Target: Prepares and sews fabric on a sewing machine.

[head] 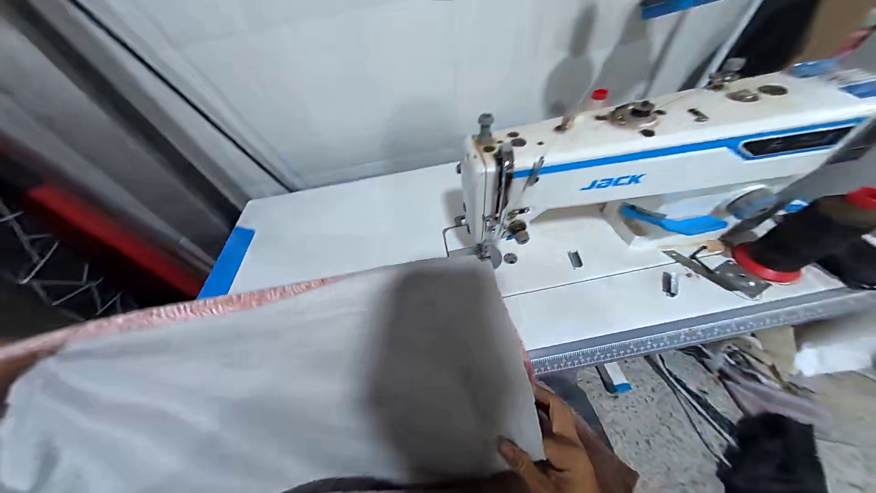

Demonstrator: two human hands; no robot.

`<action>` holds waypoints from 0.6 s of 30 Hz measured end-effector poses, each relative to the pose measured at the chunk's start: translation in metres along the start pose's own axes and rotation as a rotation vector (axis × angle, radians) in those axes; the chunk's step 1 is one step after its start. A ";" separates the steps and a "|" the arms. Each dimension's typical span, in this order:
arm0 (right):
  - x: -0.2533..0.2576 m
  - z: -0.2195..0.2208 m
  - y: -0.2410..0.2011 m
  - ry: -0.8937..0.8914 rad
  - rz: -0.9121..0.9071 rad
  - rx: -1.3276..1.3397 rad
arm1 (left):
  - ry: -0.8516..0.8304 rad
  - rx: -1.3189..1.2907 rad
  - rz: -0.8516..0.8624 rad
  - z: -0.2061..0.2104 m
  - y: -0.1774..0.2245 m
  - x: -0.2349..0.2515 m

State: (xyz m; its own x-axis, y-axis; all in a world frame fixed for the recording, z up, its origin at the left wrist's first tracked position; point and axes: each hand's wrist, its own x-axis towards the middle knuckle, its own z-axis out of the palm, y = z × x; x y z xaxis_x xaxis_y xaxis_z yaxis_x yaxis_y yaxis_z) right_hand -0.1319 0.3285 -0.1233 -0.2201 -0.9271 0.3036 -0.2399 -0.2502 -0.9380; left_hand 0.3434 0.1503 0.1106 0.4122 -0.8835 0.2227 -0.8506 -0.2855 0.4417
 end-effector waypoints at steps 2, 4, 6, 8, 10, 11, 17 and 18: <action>0.001 0.009 -0.001 0.018 -0.006 0.012 | -0.119 -0.064 0.192 0.006 -0.004 0.066; -0.001 0.018 -0.010 -0.008 0.018 0.073 | -0.251 0.066 0.261 0.021 -0.010 0.114; -0.004 0.023 -0.012 -0.026 0.044 0.108 | -0.297 0.230 0.245 0.049 -0.006 0.127; -0.002 0.020 -0.005 -0.043 0.050 0.118 | -0.256 0.280 0.269 0.089 -0.029 0.125; 0.005 0.013 0.000 -0.127 0.061 0.147 | -0.134 0.206 0.291 0.126 -0.068 0.117; 0.008 0.011 0.000 -0.173 0.079 0.177 | -0.070 0.159 0.272 0.133 -0.075 0.107; 0.003 0.007 -0.011 -0.214 0.066 0.215 | 0.131 0.195 0.163 0.130 -0.047 0.071; 0.001 0.007 -0.017 -0.196 0.072 0.151 | 0.149 0.113 0.204 0.126 -0.026 0.056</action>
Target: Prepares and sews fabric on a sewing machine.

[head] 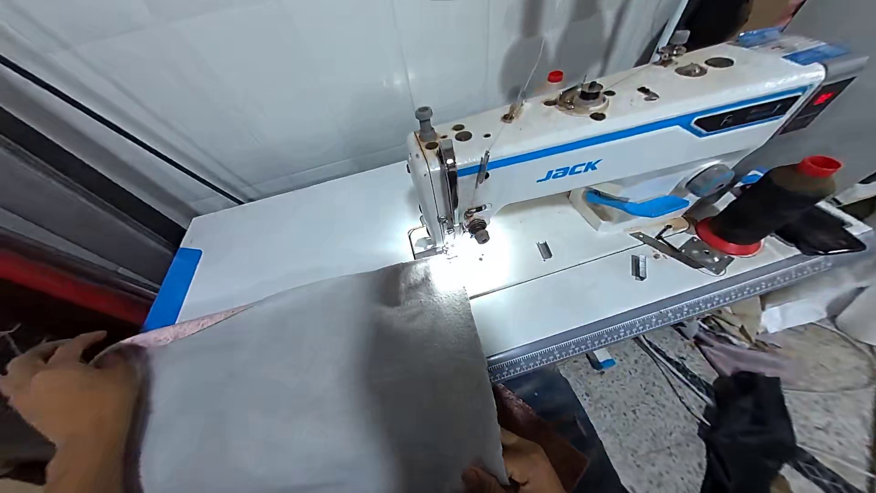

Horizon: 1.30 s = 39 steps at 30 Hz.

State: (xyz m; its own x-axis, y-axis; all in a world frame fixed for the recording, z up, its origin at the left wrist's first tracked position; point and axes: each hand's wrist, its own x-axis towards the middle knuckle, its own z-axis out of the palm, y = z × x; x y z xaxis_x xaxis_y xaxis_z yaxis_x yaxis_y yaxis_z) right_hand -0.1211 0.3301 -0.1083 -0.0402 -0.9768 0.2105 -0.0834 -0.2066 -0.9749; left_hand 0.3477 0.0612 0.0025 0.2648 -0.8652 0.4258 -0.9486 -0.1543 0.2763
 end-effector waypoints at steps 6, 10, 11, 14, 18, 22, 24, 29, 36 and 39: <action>-0.003 0.025 -0.045 -0.022 0.006 -0.424 | -0.808 -0.337 0.464 -0.030 0.233 -0.173; 0.004 0.011 -0.059 -0.163 -0.001 -0.211 | -0.768 -0.287 0.468 -0.015 0.267 -0.215; 0.007 0.000 -0.054 -0.183 0.007 -0.056 | -0.691 -0.390 0.382 -0.012 0.257 -0.212; 0.008 -0.032 -0.022 -0.394 0.129 0.415 | -0.577 -0.830 0.023 0.002 0.243 -0.214; 0.029 -0.052 -0.022 -0.148 -0.137 -0.237 | -0.362 -1.059 -0.225 0.005 0.252 -0.212; 0.104 -0.055 -0.041 -0.063 -0.637 -0.880 | -0.122 -0.734 0.075 0.003 0.244 -0.197; 0.134 -0.044 -0.052 -0.235 -0.752 -0.892 | -0.118 -0.607 0.185 -0.011 0.250 -0.183; 0.151 -0.021 -0.036 -0.329 -0.858 -0.822 | -0.244 -0.822 0.018 -0.016 0.268 -0.157; 0.137 -0.025 -0.031 -0.174 -0.656 -0.941 | -0.411 -0.342 0.354 -0.020 0.261 -0.179; 0.131 -0.034 -0.004 -0.052 -0.815 -0.906 | -0.067 -0.237 0.649 -0.013 0.256 -0.183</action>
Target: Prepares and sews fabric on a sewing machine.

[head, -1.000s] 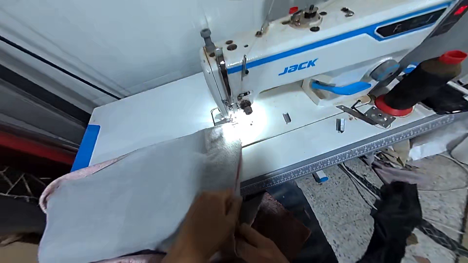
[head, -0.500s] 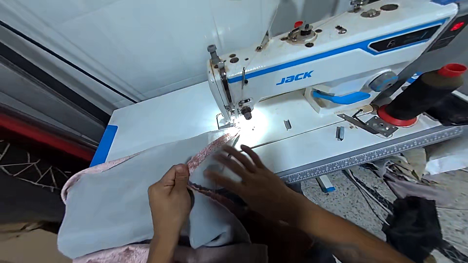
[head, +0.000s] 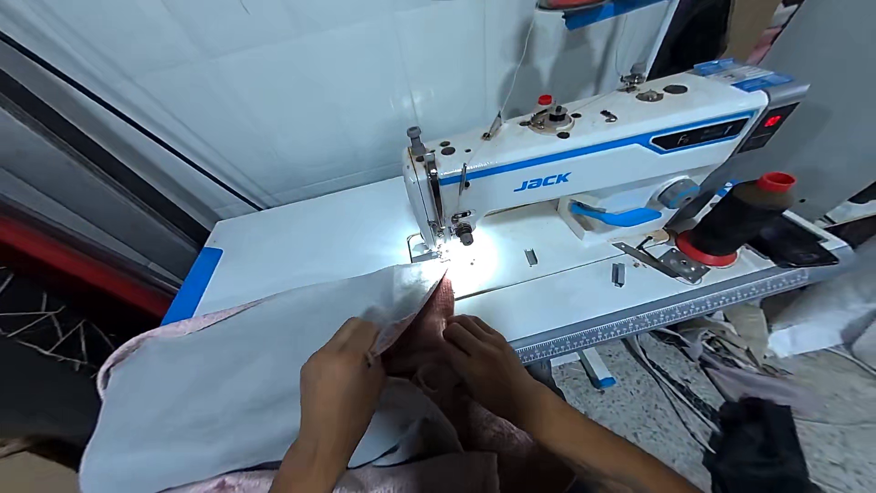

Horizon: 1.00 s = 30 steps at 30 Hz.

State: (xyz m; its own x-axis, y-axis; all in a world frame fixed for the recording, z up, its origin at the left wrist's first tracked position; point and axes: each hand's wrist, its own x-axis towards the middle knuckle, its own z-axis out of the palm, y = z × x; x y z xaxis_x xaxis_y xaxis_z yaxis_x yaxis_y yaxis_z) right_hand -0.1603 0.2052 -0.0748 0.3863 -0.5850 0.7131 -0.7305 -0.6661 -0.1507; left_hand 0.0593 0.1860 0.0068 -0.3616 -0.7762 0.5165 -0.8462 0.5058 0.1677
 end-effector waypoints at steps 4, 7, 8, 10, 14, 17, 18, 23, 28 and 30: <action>-0.026 0.022 -0.017 0.068 0.069 -0.006 | -0.144 -0.164 0.263 0.033 0.000 -0.002; -0.033 0.032 -0.027 0.152 0.177 0.030 | -0.281 -0.232 0.381 0.057 -0.007 -0.004; -0.036 0.034 -0.030 0.172 0.200 0.050 | -0.291 -0.264 0.392 0.058 -0.009 -0.004; -0.042 0.036 -0.034 0.208 0.231 0.082 | -0.377 -0.329 0.348 0.053 -0.010 -0.004; -0.051 0.029 -0.035 0.210 0.256 0.118 | -0.465 -0.377 0.302 0.053 -0.017 -0.001; -0.055 0.024 -0.036 0.188 0.268 0.129 | -0.270 -0.430 0.363 0.062 -0.013 -0.008; -0.054 0.023 -0.035 0.197 0.266 0.131 | -0.145 -0.454 0.414 0.063 -0.011 -0.010; -0.052 0.024 -0.035 0.251 0.266 0.159 | -0.125 -0.327 0.491 0.063 -0.001 -0.016; -0.054 0.025 -0.037 0.259 0.274 0.148 | -0.172 -0.360 0.478 0.071 -0.001 -0.013; -0.056 0.026 -0.036 0.254 0.247 0.123 | -0.182 -0.367 0.489 0.073 -0.001 -0.012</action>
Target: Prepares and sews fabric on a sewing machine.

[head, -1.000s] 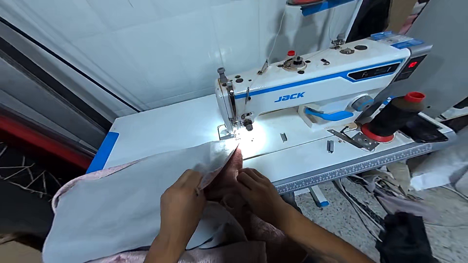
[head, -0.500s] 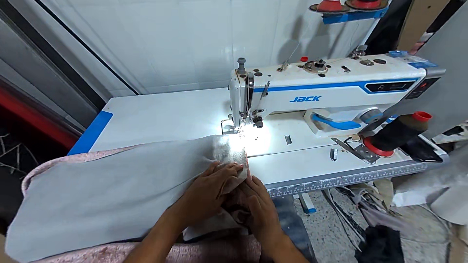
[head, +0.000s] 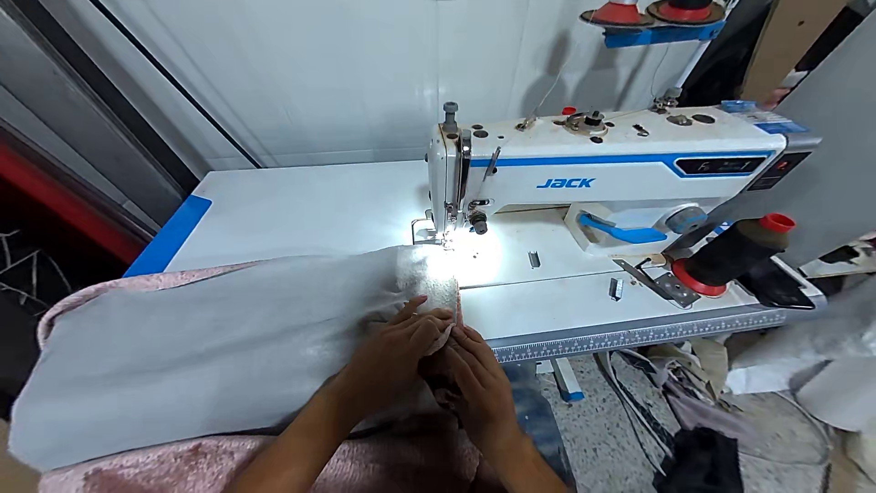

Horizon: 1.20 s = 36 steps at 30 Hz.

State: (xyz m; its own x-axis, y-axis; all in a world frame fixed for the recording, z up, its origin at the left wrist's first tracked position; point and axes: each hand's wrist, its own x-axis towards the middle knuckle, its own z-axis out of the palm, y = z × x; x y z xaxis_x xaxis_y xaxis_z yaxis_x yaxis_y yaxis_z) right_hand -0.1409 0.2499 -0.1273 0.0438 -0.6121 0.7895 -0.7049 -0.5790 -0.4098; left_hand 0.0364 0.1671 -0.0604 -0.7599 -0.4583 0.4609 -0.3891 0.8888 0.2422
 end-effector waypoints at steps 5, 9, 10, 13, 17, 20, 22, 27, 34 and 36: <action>-0.001 0.001 0.002 -0.008 -0.011 -0.025 | -0.015 0.040 0.008 0.000 0.000 0.002; -0.004 0.006 0.001 0.024 -0.004 -0.050 | 0.003 0.048 0.012 0.002 -0.002 0.001; -0.004 0.007 0.000 0.027 -0.001 -0.053 | -0.002 0.041 0.007 0.002 -0.003 0.001; -0.002 0.008 -0.002 0.027 -0.004 -0.057 | -0.020 0.024 -0.018 0.001 -0.004 0.001; 0.002 0.008 -0.001 0.017 -0.013 -0.064 | -0.033 0.001 -0.032 0.001 -0.005 0.004; 0.005 0.009 0.001 0.008 -0.009 -0.067 | -0.033 0.001 -0.037 0.001 -0.007 0.006; 0.006 0.009 0.001 0.004 -0.010 -0.081 | -0.030 -0.009 -0.033 0.001 -0.008 0.007; 0.015 -0.007 -0.003 -0.137 0.021 -0.030 | -0.066 -0.024 -0.066 -0.001 -0.007 0.009; 0.064 -0.148 0.124 0.029 0.254 -0.583 | -0.083 0.029 0.035 0.010 -0.014 0.013; 0.070 -0.154 0.150 -0.044 0.288 -0.636 | -0.095 0.037 0.044 0.005 -0.012 0.013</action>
State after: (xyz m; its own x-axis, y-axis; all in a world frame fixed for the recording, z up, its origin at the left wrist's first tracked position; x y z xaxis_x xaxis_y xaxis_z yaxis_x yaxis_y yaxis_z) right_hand -0.3531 0.2035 -0.0634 -0.1879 -0.7231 0.6647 -0.9698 0.0294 -0.2421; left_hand 0.0282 0.1505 -0.0619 -0.8221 -0.4177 0.3869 -0.3717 0.9085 0.1911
